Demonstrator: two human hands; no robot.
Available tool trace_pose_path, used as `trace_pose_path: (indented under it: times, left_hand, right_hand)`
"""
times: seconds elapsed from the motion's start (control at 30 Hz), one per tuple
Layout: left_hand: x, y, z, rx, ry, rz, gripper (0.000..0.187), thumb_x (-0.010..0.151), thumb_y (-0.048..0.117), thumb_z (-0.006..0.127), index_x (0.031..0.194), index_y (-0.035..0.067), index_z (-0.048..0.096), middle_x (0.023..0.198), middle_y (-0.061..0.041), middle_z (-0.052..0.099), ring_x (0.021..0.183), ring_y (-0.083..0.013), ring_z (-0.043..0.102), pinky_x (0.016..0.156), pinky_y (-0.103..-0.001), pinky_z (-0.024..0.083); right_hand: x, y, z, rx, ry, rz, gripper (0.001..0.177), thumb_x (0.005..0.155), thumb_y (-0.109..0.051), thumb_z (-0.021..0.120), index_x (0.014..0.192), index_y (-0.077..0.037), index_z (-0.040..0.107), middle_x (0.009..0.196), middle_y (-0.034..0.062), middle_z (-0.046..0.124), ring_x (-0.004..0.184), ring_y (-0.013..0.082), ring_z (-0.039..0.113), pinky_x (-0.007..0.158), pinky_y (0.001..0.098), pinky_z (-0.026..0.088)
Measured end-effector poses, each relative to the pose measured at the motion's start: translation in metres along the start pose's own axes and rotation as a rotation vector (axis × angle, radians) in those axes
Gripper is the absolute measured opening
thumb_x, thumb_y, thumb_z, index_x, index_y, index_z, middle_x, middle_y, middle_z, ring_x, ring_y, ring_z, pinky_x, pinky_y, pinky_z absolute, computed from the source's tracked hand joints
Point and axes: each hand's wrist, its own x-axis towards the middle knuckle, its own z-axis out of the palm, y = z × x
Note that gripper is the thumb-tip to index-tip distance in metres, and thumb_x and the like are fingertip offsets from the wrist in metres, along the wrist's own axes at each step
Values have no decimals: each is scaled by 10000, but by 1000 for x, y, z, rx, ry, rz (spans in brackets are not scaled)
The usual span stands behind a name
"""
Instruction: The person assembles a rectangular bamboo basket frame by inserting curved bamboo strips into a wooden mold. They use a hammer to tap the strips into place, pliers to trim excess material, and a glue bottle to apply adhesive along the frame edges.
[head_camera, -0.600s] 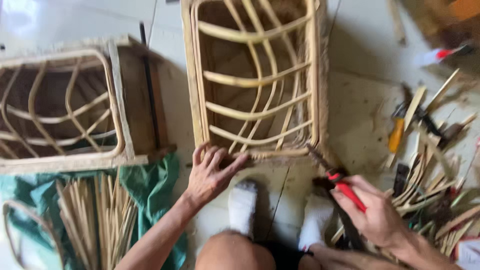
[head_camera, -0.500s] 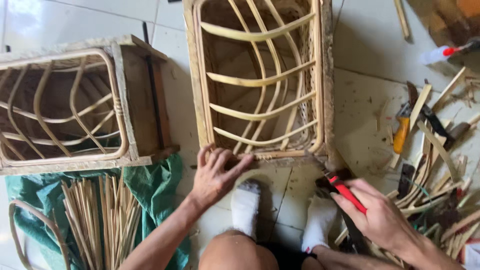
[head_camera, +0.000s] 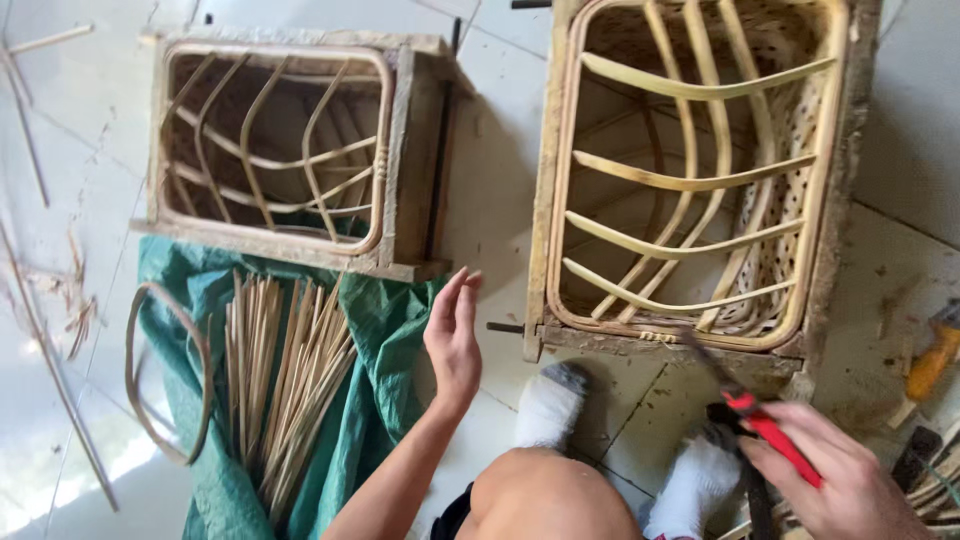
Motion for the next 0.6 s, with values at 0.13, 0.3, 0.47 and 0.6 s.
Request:
trace_pose_path:
  times: [0.13, 0.3, 0.47, 0.6]
  left_hand:
    - [-20, -13, 8, -24, -235, -81, 500, 981, 131, 648, 1452, -11, 561, 1346, -129, 677, 1215, -214, 644, 1018, -339, 540]
    - [-46, -16, 33, -2, -338, 62, 725, 950, 85, 722, 1569, -37, 365, 1533, -181, 528, 1393, -229, 519, 1165, -346, 398]
    - [-40, 0, 34, 15, -361, -42, 817, 914, 152, 741, 1587, -19, 310, 1509, -177, 547, 1355, -236, 556, 1131, -353, 448]
    - [-15, 11, 46, 254, -367, 104, 940, 876, 219, 783, 1594, -26, 228, 1506, -237, 517, 1373, -303, 556, 1099, -373, 466]
  right_hand:
    - [79, -58, -11, -356, -94, -507, 272, 908, -306, 661, 1124, -185, 774, 1143, 122, 682, 1015, 279, 706, 804, 332, 571]
    - [174, -140, -7, -284, -376, 178, 381, 943, -440, 659, 976, -69, 739, 816, 206, 684, 810, 382, 688, 736, 484, 540]
    - [205, -159, -2, -302, -389, 252, 528, 983, -477, 586, 807, -3, 738, 668, 170, 639, 682, 354, 679, 672, 473, 534]
    - [189, -126, -20, -61, -301, 277, 430, 995, -396, 558, 842, -28, 718, 740, 171, 661, 553, 301, 592, 523, 423, 500]
